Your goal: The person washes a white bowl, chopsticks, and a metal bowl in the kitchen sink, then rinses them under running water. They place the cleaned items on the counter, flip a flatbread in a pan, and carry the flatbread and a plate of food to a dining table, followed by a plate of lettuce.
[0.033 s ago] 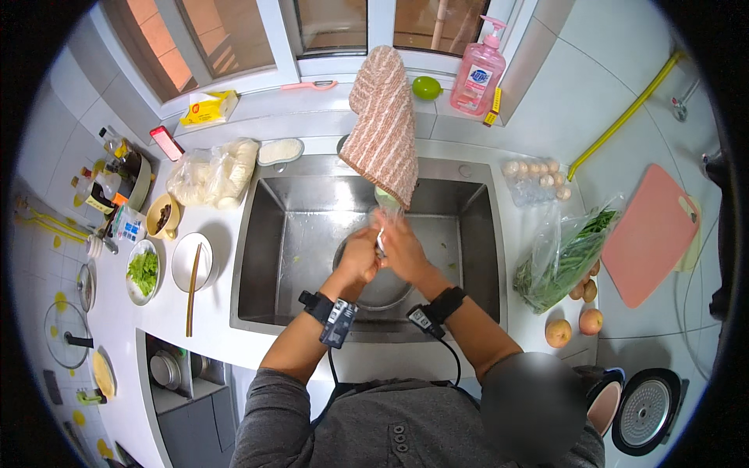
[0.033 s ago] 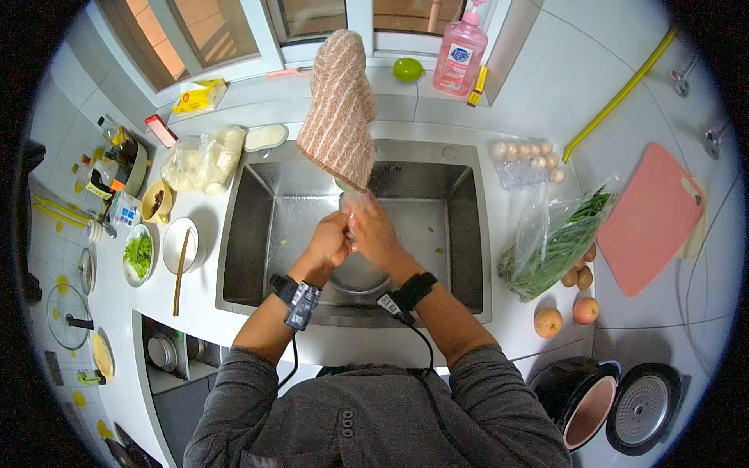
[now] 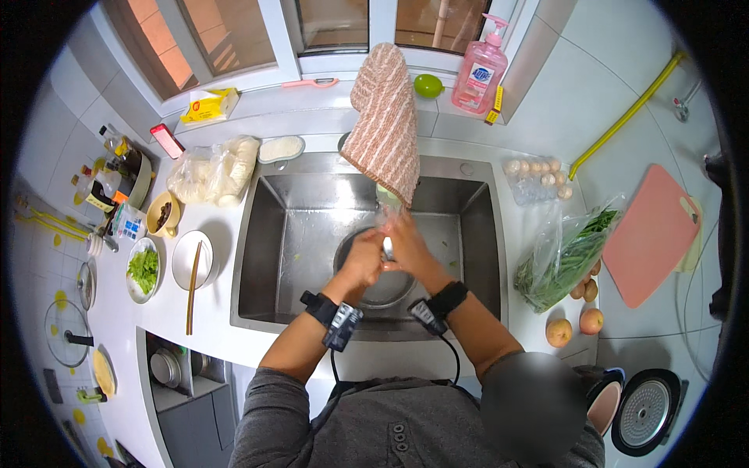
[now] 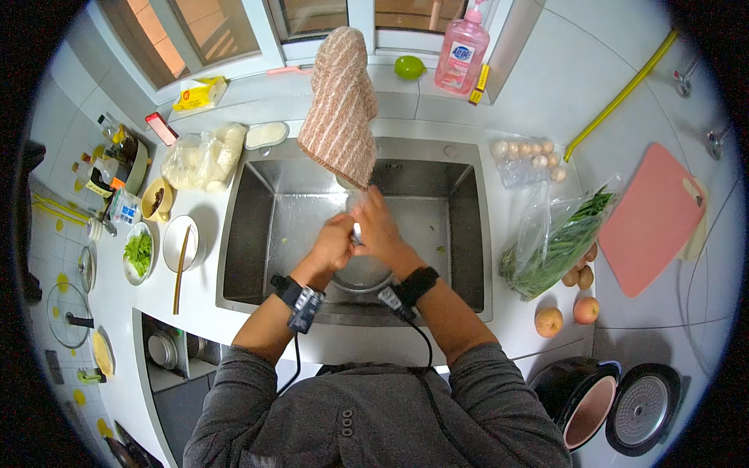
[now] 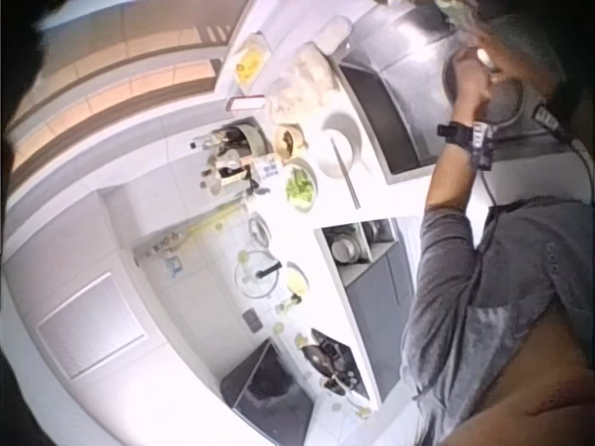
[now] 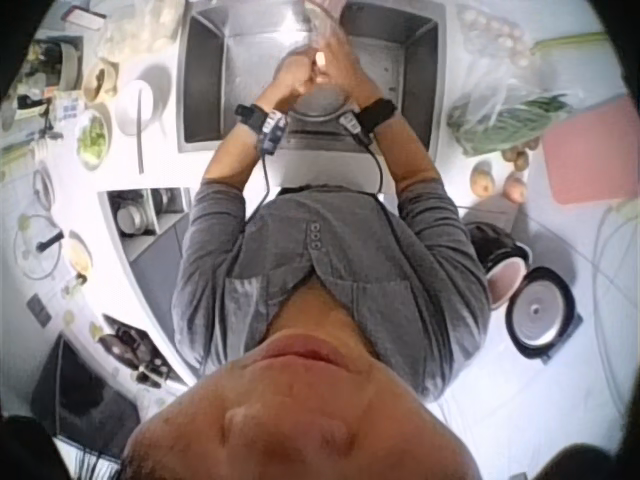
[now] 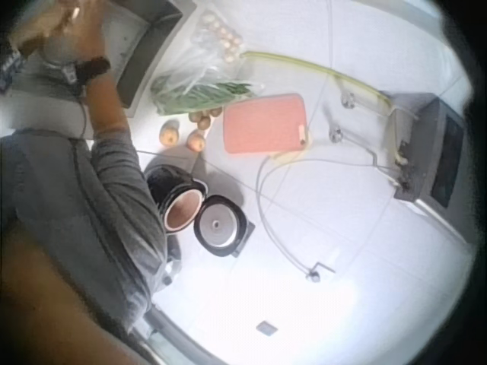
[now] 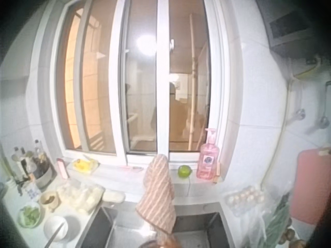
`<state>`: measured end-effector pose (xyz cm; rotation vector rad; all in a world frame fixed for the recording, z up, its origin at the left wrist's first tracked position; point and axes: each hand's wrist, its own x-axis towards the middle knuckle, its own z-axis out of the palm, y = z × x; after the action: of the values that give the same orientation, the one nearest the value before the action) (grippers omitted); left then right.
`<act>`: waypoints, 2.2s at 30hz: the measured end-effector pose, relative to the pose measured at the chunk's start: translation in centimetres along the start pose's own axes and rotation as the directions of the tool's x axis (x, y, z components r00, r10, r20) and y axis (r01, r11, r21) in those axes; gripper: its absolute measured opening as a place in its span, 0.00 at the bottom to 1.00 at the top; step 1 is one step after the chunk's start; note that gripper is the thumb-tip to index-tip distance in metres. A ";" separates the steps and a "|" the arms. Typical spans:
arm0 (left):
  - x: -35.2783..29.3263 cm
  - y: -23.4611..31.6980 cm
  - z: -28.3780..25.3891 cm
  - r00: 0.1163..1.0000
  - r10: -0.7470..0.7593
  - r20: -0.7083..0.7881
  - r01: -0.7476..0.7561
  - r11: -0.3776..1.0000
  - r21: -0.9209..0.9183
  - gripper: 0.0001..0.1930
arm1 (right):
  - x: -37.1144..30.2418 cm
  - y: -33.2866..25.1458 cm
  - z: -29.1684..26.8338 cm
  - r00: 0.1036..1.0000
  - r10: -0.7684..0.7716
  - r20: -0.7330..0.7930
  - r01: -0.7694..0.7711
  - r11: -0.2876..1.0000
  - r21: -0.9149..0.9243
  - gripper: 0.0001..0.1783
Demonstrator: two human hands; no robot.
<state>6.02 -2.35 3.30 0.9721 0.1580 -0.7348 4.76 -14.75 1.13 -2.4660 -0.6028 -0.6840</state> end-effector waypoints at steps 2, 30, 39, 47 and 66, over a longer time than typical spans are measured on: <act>-1.0 -0.2 0.9 0.998 -0.010 0.058 0.008 0.999 0.034 0.12 | 1.1 1.8 -0.4 0.947 0.270 0.173 -0.321 0.810 0.491 0.21; -11.9 4.7 -10.2 0.932 0.231 -0.279 -0.309 0.909 -0.279 0.11 | 6.8 16.9 1.7 0.890 0.266 0.371 -0.422 0.172 0.890 0.18; -21.0 3.9 -14.3 0.714 0.686 -0.141 0.035 0.166 0.985 0.14 | 1.8 8.3 2.6 0.691 -0.217 0.689 -0.715 -0.342 0.610 0.14; -26.2 2.1 -22.3 0.710 0.704 0.027 0.268 -0.304 0.914 0.09 | 5.9 -12.5 9.0 0.478 0.077 0.875 -0.871 0.166 0.462 0.13; -30.2 5.2 -27.6 0.289 0.925 -0.247 0.079 0.234 0.969 0.11 | 15.6 -25.0 24.7 0.321 0.155 0.934 -0.886 -0.300 0.355 0.19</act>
<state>-8.07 36.39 4.21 2.3179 0.2847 0.6535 12.11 22.97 0.38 -1.0731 0.2434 0.8725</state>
